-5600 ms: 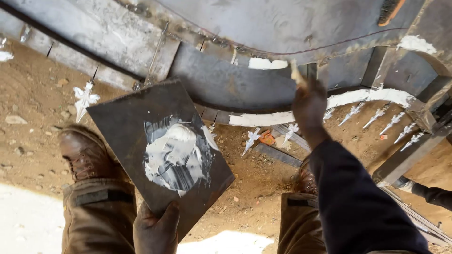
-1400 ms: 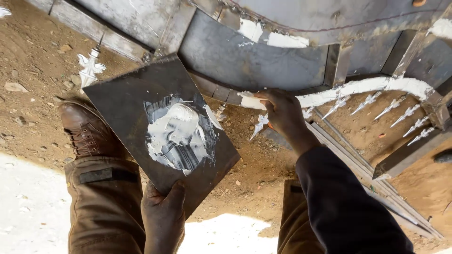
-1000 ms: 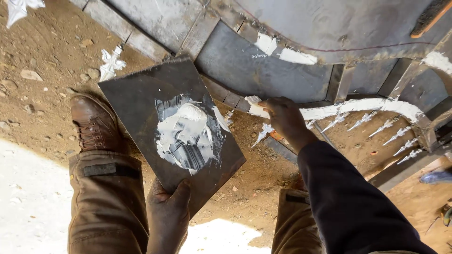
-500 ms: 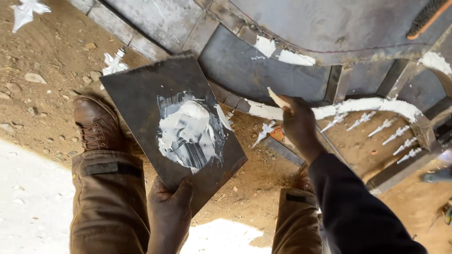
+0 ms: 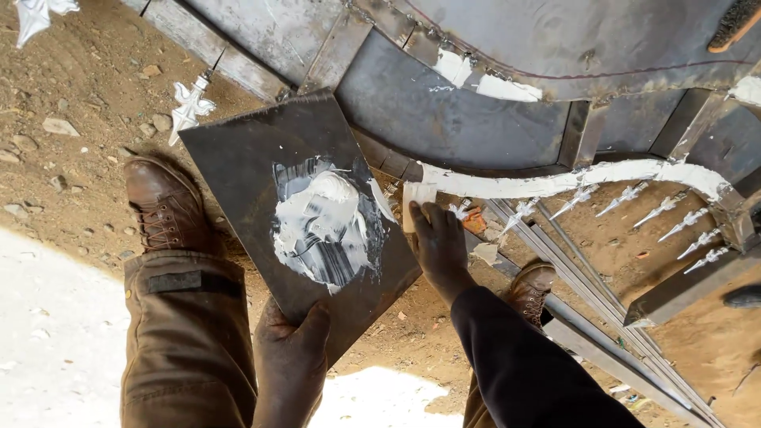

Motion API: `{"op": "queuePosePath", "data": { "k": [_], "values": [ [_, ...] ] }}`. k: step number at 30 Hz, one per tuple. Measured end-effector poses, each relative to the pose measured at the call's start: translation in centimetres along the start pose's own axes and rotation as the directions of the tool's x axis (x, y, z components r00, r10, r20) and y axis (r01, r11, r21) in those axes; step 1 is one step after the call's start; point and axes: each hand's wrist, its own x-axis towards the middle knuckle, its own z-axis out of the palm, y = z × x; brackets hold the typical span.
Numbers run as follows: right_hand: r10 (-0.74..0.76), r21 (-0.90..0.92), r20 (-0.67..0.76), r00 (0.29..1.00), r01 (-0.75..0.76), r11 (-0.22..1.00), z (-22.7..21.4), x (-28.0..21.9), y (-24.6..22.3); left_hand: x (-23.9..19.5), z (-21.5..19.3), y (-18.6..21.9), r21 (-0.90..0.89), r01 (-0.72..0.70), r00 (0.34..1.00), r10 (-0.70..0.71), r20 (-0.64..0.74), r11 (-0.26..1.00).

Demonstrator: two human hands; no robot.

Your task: Applying and smoothing filler paste onto the joints of a metal structure using a handheld spreader

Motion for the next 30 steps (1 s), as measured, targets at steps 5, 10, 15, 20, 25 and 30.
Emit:
{"op": "queuePosePath", "data": {
  "k": [5, 10, 15, 20, 25, 30],
  "values": [
    [-0.101, 0.048, -0.074, 0.992, 0.105, 0.993, -1.2, -1.6, -0.1, -0.5, 0.6, 1.2, 0.007, 0.057, 0.998, -0.056, -0.023, 0.998],
    [0.007, 0.011, -0.124, 0.992, -0.006, 1.000, -4.3, 0.4, 0.7, -0.3, 0.7, 1.4, 0.015, 0.049, 0.999, -0.049, -0.021, 0.999],
    [-0.026, -0.074, -0.222, 0.975, 0.010, 0.997, -4.7, 4.8, 1.0, -0.8, 0.6, 1.4, 0.135, 0.042, 0.998, -0.036, -0.049, 0.990],
    [-0.051, -0.015, -0.022, 0.998, 0.051, 0.999, -0.6, 1.8, -0.6, -0.5, 0.3, 0.9, 0.057, 0.027, 1.000, -0.026, -0.008, 0.998],
    [-0.121, -0.046, 0.000, 0.993, 0.121, 0.992, 1.0, -0.5, -0.9, -0.3, 0.3, 0.5, -0.016, 0.030, 1.000, -0.030, -0.008, 0.999],
    [0.034, 0.224, -0.078, 0.996, -0.016, 0.974, -3.5, -0.9, -0.1, 0.2, 0.3, -0.3, 0.015, -0.011, 1.000, 0.011, 0.005, 1.000]
  ]
}}
